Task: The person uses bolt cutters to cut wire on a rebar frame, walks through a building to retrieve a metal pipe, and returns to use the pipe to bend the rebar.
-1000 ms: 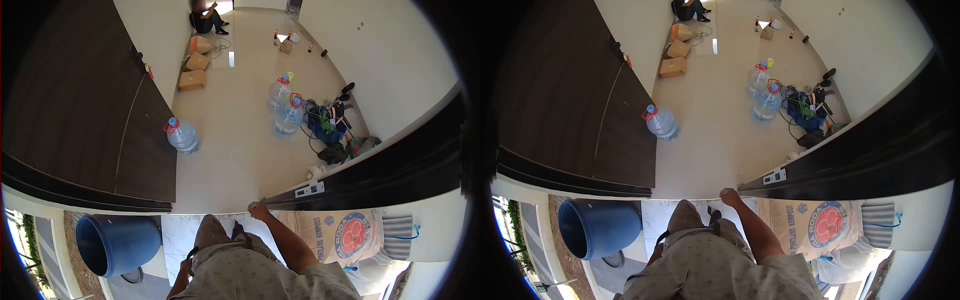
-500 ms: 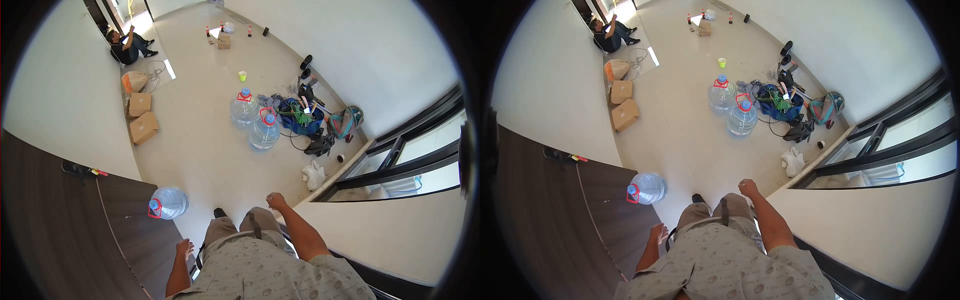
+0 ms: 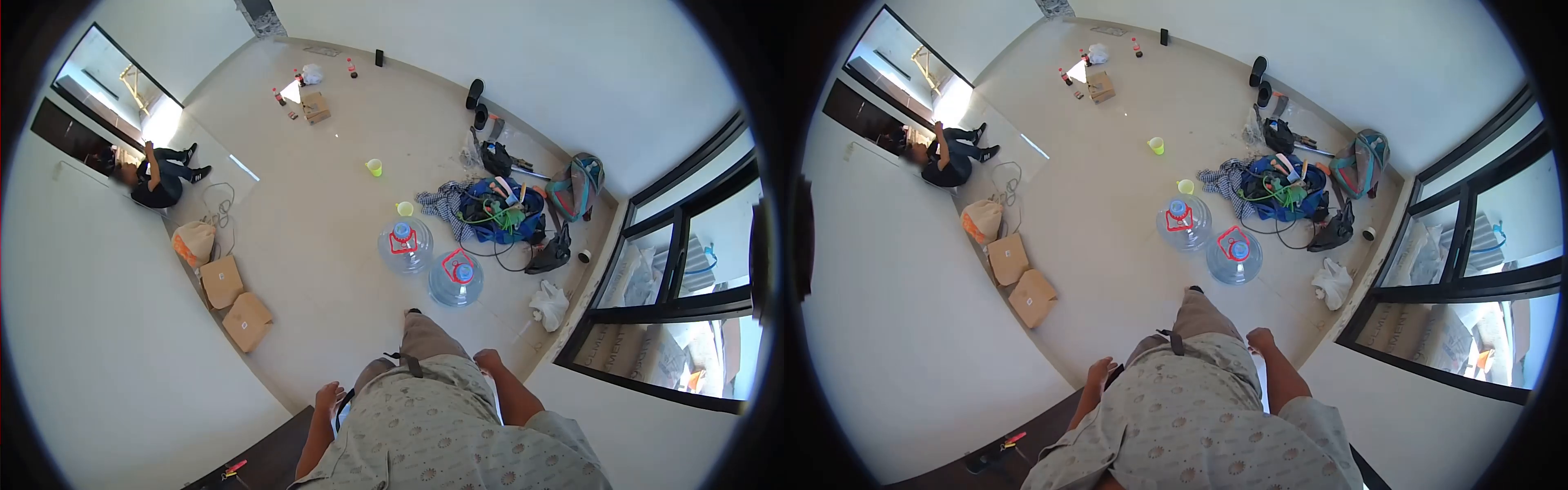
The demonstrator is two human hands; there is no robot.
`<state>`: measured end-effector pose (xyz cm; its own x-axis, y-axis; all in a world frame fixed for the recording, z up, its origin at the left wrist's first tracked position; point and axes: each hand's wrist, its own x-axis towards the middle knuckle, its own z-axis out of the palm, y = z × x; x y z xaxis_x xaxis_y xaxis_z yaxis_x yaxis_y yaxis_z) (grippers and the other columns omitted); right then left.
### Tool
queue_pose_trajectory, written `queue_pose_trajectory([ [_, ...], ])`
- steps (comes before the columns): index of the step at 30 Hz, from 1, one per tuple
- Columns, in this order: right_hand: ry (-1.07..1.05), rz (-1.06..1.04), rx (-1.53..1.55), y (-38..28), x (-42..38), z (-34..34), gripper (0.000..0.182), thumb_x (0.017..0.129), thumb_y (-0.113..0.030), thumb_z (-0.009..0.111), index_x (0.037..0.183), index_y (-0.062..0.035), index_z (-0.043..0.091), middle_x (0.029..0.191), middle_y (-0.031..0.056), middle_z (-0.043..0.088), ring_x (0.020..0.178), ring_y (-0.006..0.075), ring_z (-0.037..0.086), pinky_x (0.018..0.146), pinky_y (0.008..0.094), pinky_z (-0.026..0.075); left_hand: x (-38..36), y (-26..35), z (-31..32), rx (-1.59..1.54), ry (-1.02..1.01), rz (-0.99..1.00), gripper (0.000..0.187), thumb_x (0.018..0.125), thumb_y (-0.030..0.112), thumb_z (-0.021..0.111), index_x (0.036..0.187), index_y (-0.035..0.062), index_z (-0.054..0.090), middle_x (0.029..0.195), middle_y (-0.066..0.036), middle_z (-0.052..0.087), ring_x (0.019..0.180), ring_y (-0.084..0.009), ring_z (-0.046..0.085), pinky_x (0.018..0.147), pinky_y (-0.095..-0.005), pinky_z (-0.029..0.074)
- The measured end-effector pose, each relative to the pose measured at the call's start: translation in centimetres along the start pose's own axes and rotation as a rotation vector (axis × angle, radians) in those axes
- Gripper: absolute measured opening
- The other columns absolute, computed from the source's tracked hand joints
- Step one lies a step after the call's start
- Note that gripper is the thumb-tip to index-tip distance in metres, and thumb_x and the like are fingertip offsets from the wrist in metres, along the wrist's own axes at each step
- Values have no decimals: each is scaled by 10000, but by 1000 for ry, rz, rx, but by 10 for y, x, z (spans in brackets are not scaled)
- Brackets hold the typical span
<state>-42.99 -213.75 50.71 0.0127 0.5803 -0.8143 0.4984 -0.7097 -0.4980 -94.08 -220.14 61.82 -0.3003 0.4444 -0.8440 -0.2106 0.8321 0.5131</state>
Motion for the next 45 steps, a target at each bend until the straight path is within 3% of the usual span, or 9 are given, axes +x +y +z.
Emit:
queue_pose_trajectory([
  [2, 76, 13, 331, -115, 5, -9, 134, 842, -152, 610, 860, -30, 663, 699, 71, 614, 589, 184, 623, 504, 300, 511, 55, 18, -24, 679, -161, 388, 400, 912, 319, 531, 1190, 37, 594, 1088, -135, 658, 979, -247, 639, 845, -362, 507],
  [5, 110, -183, 366, -238, 49, -35, 187, 853, -167, 599, 952, -14, 645, 748, 66, 624, 618, 157, 631, 505, 279, 497, 117, 64, -46, 791, -183, 631, 386, 931, 346, 465, 1134, 78, 656, 1096, -84, 676, 972, -213, 646, 867, -335, 488],
  [9, 281, -312, 442, -338, 113, -70, 222, 858, -171, 602, 1004, -7, 631, 792, 67, 632, 620, 144, 629, 492, 271, 480, 160, 193, -36, 519, -165, 173, 353, 927, 330, 508, 1083, 61, 673, 995, -82, 679, 889, -190, 634, 782, -324, 488],
  [16, 431, 188, 607, -390, 182, -35, 174, 856, -146, 586, 962, -16, 633, 765, 81, 629, 604, 165, 630, 483, 293, 492, 327, 395, -115, 957, -242, 555, 361, 922, 316, 524, 1134, 34, 599, 959, -116, 641, 833, -225, 617, 726, -362, 497],
  [18, 340, 235, 548, -411, 179, -10, 185, 853, -168, 597, 948, -14, 634, 762, 83, 629, 608, 177, 637, 491, 304, 504, 299, 486, -94, 202, -34, 4, 427, 936, 300, 492, 1261, 24, 512, 1121, -166, 613, 923, -264, 626, 819, -399, 498],
  [23, 256, 176, 571, -502, 177, 30, 241, 849, -208, 615, 974, -3, 639, 774, 87, 638, 616, 187, 651, 521, 305, 524, 375, 639, -100, 330, -43, -34, 415, 930, 279, 478, 1267, 37, 492, 1101, -129, 590, 897, -223, 586, 712, -368, 497],
  [41, 447, 373, 1024, -600, 363, -128, 228, 857, -173, 593, 1006, -12, 656, 781, 94, 645, 625, 183, 643, 523, 308, 528, 496, 884, 287, 970, -396, 30, 359, 896, 263, 574, 1155, 16, 597, 989, -124, 673, 835, -225, 651, 682, -341, 524],
  [44, 518, 266, 1036, -625, 376, -205, 237, 852, -181, 600, 1002, -4, 650, 763, 86, 633, 617, 170, 634, 511, 296, 513, 564, 929, 342, 1909, -780, 782, 370, 891, 263, 562, 1148, 1, 606, 986, -131, 679, 865, -235, 640, 726, -368, 519],
  [45, 556, 224, 1019, -625, 385, -226, 237, 852, -182, 600, 998, -2, 649, 759, 84, 630, 616, 166, 632, 505, 292, 507, 550, 947, 377, 1716, -738, 584, 386, 896, 275, 556, 1165, -1, 593, 1009, -128, 663, 891, -233, 628, 736, -370, 514],
])
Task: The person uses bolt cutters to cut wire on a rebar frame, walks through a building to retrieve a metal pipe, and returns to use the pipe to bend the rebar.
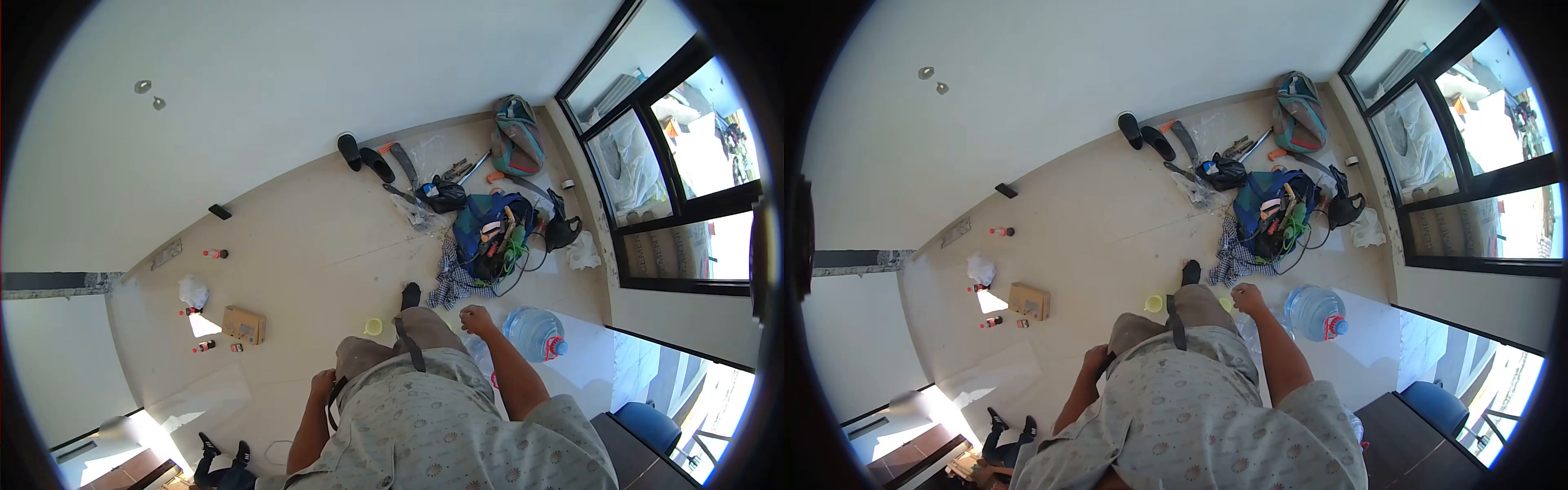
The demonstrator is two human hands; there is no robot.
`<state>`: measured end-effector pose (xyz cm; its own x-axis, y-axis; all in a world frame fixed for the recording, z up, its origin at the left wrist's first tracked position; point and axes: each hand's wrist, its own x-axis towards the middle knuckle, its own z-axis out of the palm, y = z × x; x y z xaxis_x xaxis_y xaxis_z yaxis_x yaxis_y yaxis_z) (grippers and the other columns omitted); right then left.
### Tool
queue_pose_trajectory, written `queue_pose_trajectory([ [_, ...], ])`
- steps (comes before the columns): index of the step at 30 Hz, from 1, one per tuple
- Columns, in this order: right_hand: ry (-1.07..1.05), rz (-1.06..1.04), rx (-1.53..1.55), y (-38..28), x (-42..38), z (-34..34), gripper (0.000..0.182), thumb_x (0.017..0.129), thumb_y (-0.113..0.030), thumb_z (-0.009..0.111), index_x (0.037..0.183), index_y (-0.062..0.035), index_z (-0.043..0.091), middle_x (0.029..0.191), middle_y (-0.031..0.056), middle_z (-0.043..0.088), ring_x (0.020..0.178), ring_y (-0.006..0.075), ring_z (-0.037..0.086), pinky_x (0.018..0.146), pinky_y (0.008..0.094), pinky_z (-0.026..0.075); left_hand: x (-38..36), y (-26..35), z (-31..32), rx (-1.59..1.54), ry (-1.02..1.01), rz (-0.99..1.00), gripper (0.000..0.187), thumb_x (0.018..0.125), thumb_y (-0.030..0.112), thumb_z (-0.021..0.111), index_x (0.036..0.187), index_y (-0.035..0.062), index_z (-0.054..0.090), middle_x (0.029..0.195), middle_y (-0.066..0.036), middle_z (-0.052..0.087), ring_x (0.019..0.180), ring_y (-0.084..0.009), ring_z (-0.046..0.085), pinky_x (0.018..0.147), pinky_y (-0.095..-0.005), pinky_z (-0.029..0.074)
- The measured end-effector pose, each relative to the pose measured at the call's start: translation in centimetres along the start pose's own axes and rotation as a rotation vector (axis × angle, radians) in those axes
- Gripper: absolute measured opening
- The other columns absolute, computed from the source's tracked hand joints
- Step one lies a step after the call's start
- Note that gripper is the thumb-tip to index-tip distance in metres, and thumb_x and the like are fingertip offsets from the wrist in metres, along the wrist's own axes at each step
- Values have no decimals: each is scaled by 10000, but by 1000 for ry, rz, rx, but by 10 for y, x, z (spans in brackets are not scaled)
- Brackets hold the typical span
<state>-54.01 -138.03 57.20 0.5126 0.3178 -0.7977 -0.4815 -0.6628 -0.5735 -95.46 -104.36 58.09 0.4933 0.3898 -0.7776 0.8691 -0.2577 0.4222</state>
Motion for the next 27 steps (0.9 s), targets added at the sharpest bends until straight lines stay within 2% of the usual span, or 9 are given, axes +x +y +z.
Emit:
queue_pose_trajectory([
  [3, 58, -113, -12, -63, 36, -19, 225, 854, -173, 594, 983, 5, 643, 746, 73, 619, 603, 149, 616, 490, 280, 480, 27, 130, -90, -802, 100, -350, 424, 910, 301, 542, 1206, -2, 560, 1060, -118, 622, 932, -228, 603, 756, -372, 504],
  [6, 154, -148, 30, -110, 73, -40, 208, 862, -153, 578, 974, 13, 637, 742, 61, 611, 586, 132, 594, 484, 270, 456, 101, 176, -141, -736, 45, -252, 413, 899, 315, 552, 1180, 14, 581, 1027, -109, 621, 928, -204, 606, 749, -350, 503],
  [13, 385, 0, 78, -155, 152, -49, 209, 880, -138, 570, 987, 31, 631, 754, 71, 631, 592, 126, 605, 489, 267, 463, 302, 274, -200, 171, -299, -127, 691, 880, 491, 519, 1376, 15, 450, 1361, -233, 489, 1236, -339, 505, 1037, -393, 383],
  [17, 398, 63, 135, -187, 201, -44, 224, 881, -145, 579, 1008, 30, 637, 752, 74, 647, 623, 140, 638, 502, 275, 487, 374, 322, -208, 456, -428, -122, 734, 885, 510, 497, 1434, 43, 364, 1406, -249, 428, 1292, -364, 442, 1063, -404, 357],
  [18, 404, 99, 110, -195, 219, -44, 230, 827, -168, 634, 971, 8, 669, 790, 152, 686, 693, 240, 690, 649, 342, 525, 384, 336, -209, 509, -447, -147, 735, 886, 509, 498, 1444, 54, 350, 1415, -250, 414, 1295, -366, 437, 1066, -409, 356],
  [19, 406, 48, 33, -196, 242, -46, 241, 834, -161, 624, 997, 13, 658, 790, 150, 679, 685, 226, 681, 628, 340, 521, 393, 347, -206, 564, -468, -174, 738, 887, 508, 499, 1453, 64, 336, 1425, -250, 401, 1299, -368, 431, 1069, -413, 354],
  [21, 390, -54, -118, -189, 292, -52, 266, 848, -148, 603, 1050, 22, 637, 792, 146, 667, 669, 199, 662, 585, 335, 513, 405, 357, -197, 599, -439, -208, 702, 880, 495, 512, 1433, 84, 378, 1407, -248, 412, 1279, -376, 444, 1048, -428, 377],
  [25, 386, -61, -245, -186, 410, -85, 344, 855, -213, 609, 1125, -1, 616, 1007, 214, 661, 963, 363, 626, 857, 417, 474, 420, 383, -170, 727, -189, -175, 609, 852, 446, 555, 1348, 98, 490, 1338, -224, 456, 1193, -390, 493, 979, -459, 432],
  [27, 352, 66, -300, -184, 471, -109, 457, 893, -298, 607, 1261, -38, 531, 1108, 234, 622, 1019, 381, 603, 877, 439, 462, 429, 398, -158, 823, -151, -145, 558, 829, 419, 574, 1280, 92, 547, 1309, -203, 475, 1136, -388, 513, 937, -465, 452],
])
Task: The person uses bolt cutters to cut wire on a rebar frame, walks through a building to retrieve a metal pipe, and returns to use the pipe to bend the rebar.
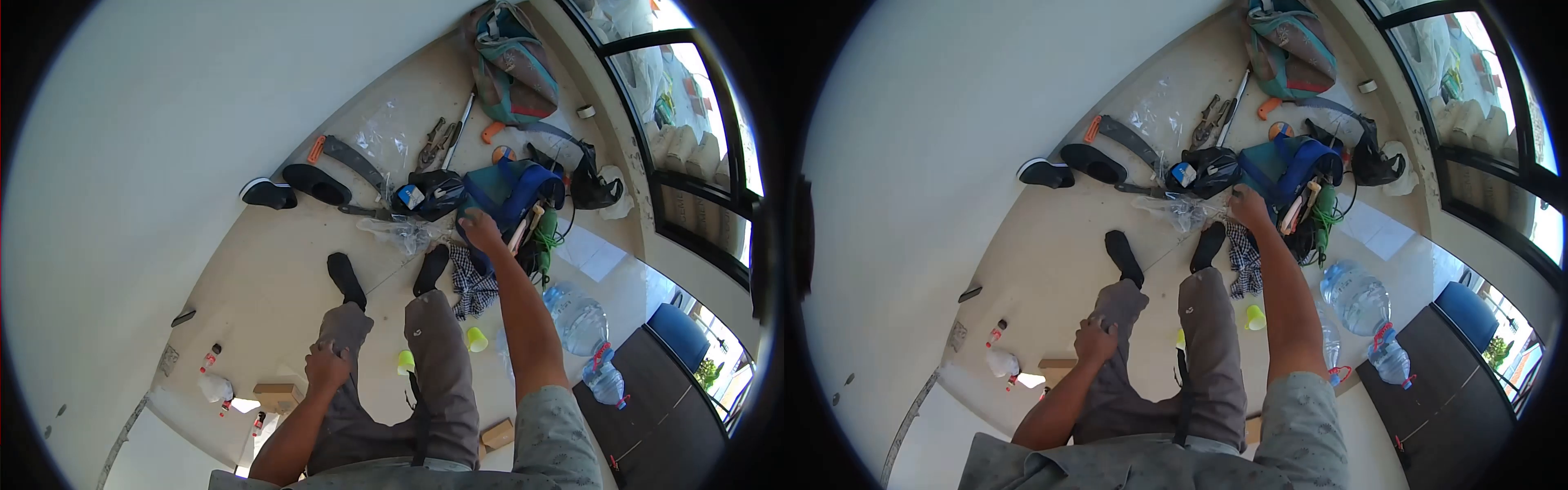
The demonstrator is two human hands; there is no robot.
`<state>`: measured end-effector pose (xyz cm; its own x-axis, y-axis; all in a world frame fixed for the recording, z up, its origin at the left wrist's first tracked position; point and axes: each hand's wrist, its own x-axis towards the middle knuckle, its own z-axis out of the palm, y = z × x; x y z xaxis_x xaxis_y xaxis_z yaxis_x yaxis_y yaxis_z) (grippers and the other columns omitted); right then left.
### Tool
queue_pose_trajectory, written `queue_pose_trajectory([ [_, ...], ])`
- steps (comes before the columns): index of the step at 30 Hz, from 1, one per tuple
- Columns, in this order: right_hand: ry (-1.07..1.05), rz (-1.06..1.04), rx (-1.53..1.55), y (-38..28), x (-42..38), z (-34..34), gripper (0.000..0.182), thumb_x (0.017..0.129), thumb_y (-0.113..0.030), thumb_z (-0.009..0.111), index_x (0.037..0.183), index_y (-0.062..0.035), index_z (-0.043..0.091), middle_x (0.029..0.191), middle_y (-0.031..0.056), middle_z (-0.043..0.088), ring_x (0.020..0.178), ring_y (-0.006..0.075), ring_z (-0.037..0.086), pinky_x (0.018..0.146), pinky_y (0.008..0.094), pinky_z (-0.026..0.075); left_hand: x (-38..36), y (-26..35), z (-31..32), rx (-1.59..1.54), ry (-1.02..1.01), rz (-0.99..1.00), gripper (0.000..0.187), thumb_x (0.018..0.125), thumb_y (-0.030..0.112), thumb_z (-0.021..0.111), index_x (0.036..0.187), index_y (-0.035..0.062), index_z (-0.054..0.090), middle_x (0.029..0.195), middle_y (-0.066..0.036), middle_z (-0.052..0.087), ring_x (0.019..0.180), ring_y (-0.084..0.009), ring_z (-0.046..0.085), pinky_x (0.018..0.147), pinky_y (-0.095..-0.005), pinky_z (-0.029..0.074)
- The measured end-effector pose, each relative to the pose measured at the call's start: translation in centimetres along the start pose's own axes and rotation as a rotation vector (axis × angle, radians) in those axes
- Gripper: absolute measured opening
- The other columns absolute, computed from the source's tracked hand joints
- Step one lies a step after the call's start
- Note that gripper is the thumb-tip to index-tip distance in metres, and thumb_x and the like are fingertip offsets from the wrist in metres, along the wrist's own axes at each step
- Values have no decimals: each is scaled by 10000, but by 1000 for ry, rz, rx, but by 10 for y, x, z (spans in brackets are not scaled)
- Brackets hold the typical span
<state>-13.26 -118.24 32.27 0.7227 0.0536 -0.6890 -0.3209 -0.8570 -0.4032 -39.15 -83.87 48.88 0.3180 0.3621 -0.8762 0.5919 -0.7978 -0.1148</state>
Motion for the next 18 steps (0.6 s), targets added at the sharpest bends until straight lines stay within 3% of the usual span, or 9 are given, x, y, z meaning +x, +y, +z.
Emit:
queue_pose_trajectory([
  [3, 62, 33, -29, 32, 102, 22, 743, 840, -490, 643, 1401, -67, 400, 1281, 282, 501, 1184, 408, 508, 985, 445, 427, 8, 4, 7, 77, 59, 18, 503, 804, 393, 596, 1202, 87, 611, 1291, -181, 486, 1099, -388, 516, 908, -478, 456],
  [5, 152, 39, -18, 42, 152, 37, 829, 799, -578, 638, 1417, -85, 386, 1310, 296, 469, 1235, 427, 457, 1001, 457, 412, 16, 8, 7, 98, 121, 53, 462, 792, 371, 612, 1153, 83, 636, 1269, -182, 498, 1090, -388, 518, 896, -487, 457],
  [8, 164, 56, 61, 61, 202, 82, 826, 773, -605, 645, 1386, -90, 439, 1322, 302, 454, 1240, 433, 445, 1001, 467, 411, 25, 20, 3, 130, 191, 96, 413, 779, 339, 636, 1098, 78, 652, 1233, -191, 520, 1087, -388, 525, 886, -498, 459],
  [9, 65, 49, 93, 63, 211, 101, 795, 768, -612, 641, 1337, -75, 500, 1258, 321, 500, 1193, 428, 494, 1003, 450, 410, 27, 25, 1, 143, 191, 98, 415, 775, 337, 638, 1098, 78, 653, 1237, -190, 520, 1092, -387, 520, 892, -500, 454],
  [12, 19, 142, 53, 62, 194, 136, 731, 783, -589, 634, 1282, -61, 549, 1144, 330, 569, 1116, 426, 553, 970, 432, 435, 32, 31, -1, 164, 174, 83, 412, 768, 337, 640, 1090, 80, 661, 1247, -183, 522, 1101, -384, 514, 909, -495, 442],
  [14, 49, 94, 57, 63, 172, 160, 683, 794, -552, 636, 1239, -37, 573, 1035, 324, 613, 1043, 431, 590, 917, 430, 463, 36, 34, -5, 162, 168, 77, 407, 767, 338, 639, 1082, 82, 668, 1252, -180, 522, 1103, -384, 513, 914, -489, 439],
  [17, -65, 148, 166, 58, 153, 173, 633, 802, -507, 647, 1177, 2, 601, 1034, 316, 619, 1022, 431, 594, 877, 441, 477, 38, 33, -11, 151, 163, 67, 400, 767, 342, 636, 1070, 83, 676, 1256, -178, 520, 1102, -386, 514, 915, -483, 440],
  [18, 54, 178, 194, 54, 159, 168, 629, 805, -496, 648, 1166, 17, 603, 1039, 316, 619, 1032, 430, 590, 881, 441, 474, 39, 34, -12, 147, 160, 61, 399, 767, 344, 635, 1066, 83, 678, 1257, -179, 520, 1101, -387, 514, 916, -482, 440],
])
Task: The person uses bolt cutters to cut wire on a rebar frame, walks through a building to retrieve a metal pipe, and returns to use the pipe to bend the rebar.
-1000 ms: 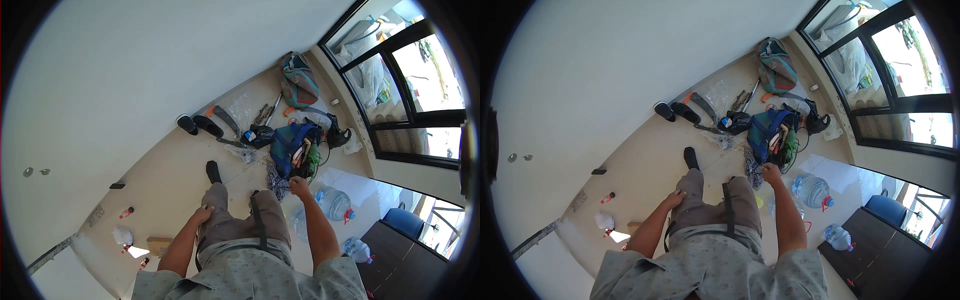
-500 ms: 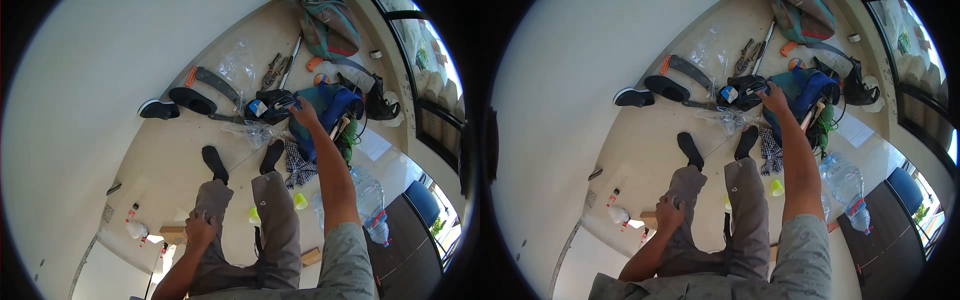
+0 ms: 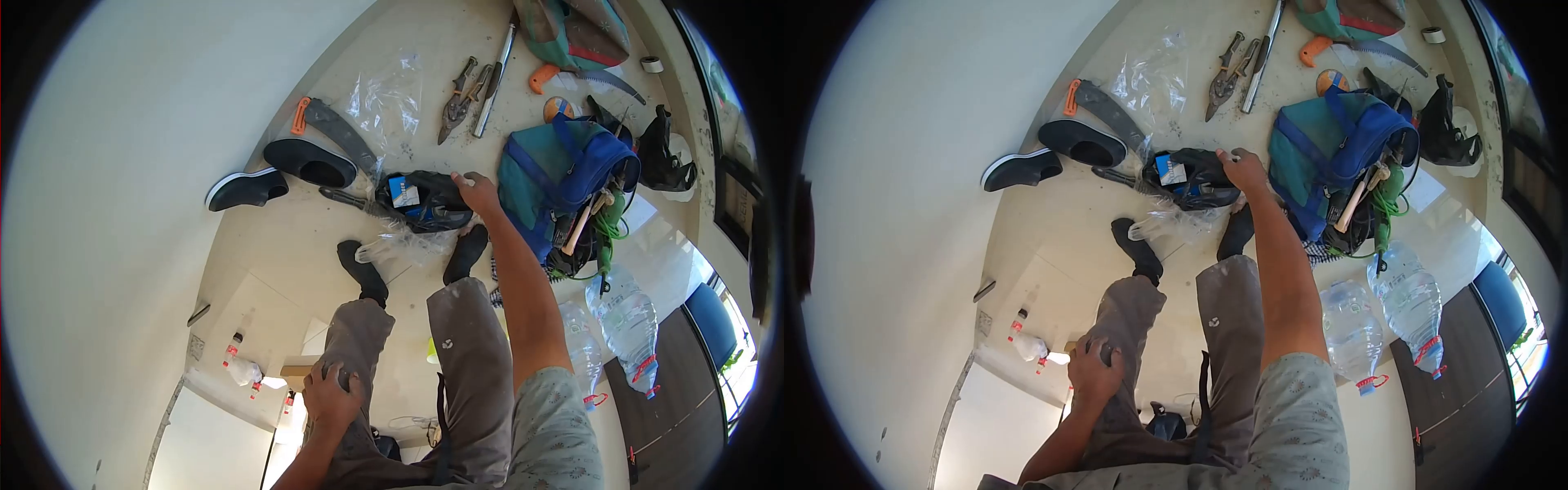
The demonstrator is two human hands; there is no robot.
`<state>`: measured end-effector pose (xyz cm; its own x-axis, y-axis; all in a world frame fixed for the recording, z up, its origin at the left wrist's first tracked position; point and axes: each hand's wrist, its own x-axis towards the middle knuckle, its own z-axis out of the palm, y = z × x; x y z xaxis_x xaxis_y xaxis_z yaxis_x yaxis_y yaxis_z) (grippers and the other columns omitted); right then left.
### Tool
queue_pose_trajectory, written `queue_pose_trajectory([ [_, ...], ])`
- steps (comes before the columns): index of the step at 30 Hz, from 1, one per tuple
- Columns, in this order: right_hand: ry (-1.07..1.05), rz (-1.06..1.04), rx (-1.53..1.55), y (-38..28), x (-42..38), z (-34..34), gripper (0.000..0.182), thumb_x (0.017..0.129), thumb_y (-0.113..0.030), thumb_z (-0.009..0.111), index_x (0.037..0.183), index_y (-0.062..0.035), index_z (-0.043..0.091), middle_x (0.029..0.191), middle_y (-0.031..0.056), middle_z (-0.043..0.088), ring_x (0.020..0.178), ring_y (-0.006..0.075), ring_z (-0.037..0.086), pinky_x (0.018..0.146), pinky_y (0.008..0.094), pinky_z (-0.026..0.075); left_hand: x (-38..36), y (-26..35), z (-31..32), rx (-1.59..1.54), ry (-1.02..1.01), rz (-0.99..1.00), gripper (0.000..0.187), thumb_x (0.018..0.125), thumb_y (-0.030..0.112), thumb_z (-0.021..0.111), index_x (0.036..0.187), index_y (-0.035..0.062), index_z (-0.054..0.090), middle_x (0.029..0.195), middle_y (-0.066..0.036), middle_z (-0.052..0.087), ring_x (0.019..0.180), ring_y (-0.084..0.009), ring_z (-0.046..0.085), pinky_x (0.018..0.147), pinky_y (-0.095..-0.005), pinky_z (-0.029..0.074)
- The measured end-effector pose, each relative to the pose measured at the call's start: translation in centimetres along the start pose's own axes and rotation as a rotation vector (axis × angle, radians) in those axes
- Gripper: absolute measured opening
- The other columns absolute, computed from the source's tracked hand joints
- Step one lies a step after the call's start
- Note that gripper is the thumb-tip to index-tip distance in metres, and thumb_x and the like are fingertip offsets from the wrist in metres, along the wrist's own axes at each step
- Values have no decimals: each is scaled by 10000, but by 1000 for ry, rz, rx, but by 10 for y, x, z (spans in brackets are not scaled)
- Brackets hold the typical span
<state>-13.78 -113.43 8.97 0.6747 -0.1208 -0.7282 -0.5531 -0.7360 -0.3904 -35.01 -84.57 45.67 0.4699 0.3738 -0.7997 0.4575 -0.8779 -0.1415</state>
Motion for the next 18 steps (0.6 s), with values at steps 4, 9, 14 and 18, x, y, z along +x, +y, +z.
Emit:
queue_pose_trajectory([
  [4, 394, 17, 99, -9, 65, -13, 624, 822, -403, 669, 1222, 58, 539, 1095, 306, 608, 1058, 424, 584, 904, 440, 462, 8, -2, -2, 5, -2, -3, 386, 765, 325, 636, 1060, 79, 678, 1251, -187, 524, 1104, -390, 514, 920, -485, 438],
  [9, 345, 70, 63, -24, 132, -18, 599, 777, -311, 712, 1203, 45, 486, 1107, 289, 605, 1030, 425, 595, 897, 444, 471, 19, -4, -3, 0, 39, 9, 373, 763, 318, 635, 1049, 85, 686, 1246, -182, 527, 1116, -383, 502, 920, -484, 433],
  [14, 113, 258, 418, -25, 95, -13, 345, 749, -212, 674, 977, 5, 532, 831, 145, 599, 709, 243, 622, 558, 371, 535, 13, 0, -2, 36, 43, 12, 382, 770, 331, 621, 1055, 85, 687, 1240, -169, 539, 1115, -368, 506, 922, -472, 434],
  [18, 131, 216, 697, -32, -38, -26, 202, 749, -166, 620, 822, -12, 512, 575, 30, 455, 450, 166, 454, 394, 342, 399, 9, 1, 0, 9, -22, -14, 393, 785, 346, 599, 1073, 92, 680, 1214, -159, 560, 1080, -361, 539, 909, -457, 456],
])
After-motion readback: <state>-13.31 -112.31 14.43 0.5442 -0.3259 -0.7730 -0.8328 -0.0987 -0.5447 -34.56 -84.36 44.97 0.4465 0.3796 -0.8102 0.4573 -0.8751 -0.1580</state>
